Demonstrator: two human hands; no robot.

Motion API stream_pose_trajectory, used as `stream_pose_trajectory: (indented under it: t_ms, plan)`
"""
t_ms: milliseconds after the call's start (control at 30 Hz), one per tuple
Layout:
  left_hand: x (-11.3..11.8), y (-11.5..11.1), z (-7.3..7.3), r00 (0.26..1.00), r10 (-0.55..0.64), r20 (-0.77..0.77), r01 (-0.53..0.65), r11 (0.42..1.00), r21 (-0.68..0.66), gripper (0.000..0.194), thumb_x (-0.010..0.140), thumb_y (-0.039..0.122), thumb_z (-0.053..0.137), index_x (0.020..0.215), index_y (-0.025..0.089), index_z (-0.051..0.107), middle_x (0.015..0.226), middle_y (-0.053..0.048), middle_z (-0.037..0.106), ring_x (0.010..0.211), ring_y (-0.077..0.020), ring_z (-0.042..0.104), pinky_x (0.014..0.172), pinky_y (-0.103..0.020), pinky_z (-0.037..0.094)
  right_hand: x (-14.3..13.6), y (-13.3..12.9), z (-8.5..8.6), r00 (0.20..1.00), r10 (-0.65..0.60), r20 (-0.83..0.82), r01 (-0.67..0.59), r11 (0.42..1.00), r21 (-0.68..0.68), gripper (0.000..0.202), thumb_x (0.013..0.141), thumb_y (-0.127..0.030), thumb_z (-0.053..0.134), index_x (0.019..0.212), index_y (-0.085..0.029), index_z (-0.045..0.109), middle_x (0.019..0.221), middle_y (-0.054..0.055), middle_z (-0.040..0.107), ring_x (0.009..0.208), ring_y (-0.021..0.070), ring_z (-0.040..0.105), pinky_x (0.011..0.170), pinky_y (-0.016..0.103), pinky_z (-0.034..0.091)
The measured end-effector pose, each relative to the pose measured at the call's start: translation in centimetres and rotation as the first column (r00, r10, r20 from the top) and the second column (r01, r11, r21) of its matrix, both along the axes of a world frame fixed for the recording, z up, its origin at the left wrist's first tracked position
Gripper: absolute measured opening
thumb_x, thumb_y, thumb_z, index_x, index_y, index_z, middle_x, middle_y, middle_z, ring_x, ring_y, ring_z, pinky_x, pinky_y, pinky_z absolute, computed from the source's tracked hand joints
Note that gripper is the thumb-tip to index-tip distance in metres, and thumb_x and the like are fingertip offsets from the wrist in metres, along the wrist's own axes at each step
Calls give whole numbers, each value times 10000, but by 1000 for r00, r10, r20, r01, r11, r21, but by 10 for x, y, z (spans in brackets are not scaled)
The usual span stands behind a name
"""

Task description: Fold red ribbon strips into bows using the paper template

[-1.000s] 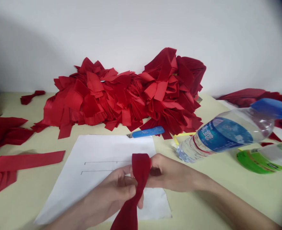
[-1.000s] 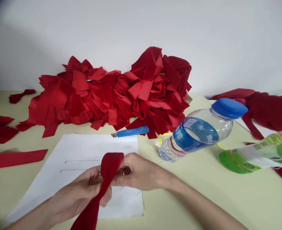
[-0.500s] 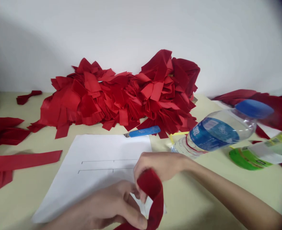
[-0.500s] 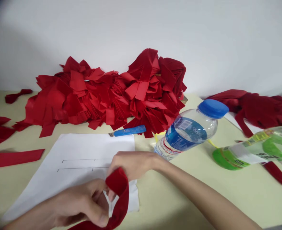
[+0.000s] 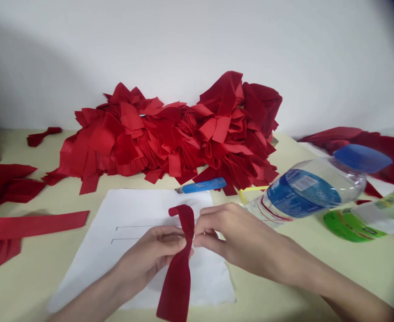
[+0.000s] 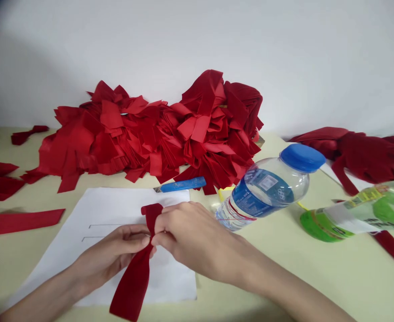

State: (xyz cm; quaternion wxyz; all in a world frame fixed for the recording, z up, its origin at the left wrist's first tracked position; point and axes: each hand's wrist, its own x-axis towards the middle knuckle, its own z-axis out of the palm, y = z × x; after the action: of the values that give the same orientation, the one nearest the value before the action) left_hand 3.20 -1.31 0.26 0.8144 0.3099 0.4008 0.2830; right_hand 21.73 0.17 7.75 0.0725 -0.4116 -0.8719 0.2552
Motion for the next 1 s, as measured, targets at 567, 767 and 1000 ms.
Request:
stream_pose_trajectory:
  t_ms: [567, 767, 1000]
  plan:
    - [3, -9, -10, 954, -16, 299, 55, 991, -121, 69, 712, 170, 704, 727, 136, 646, 595, -46, 658, 573, -135, 599, 568, -223, 386, 11, 14, -38, 937, -144, -320, -44, 857, -513, 200, 848, -294, 534, 829, -134, 652, 686, -14, 530, 610, 83, 426, 561, 194, 357]
    - [4, -10, -9, 938, -65, 341, 110, 987, -116, 70, 737, 171, 684, 785, 121, 681, 614, -50, 646, 599, -130, 592, 580, -222, 387, 12, 15, -44, 910, -142, -389, -114, 817, -565, 260, 847, -352, 540, 852, -115, 647, 773, 23, 603, 683, 116, 509, 628, 225, 407]
    - [3, -11, -8, 951, -82, 297, 112, 990, -86, 54, 758, 150, 647, 757, 131, 697, 668, -61, 662, 637, -134, 595, 621, -230, 410, 15, 13, -45, 925, -161, -345, -64, 828, -557, 154, 830, -260, 562, 777, -131, 627, 689, -15, 559, 627, 88, 476, 561, 198, 360]
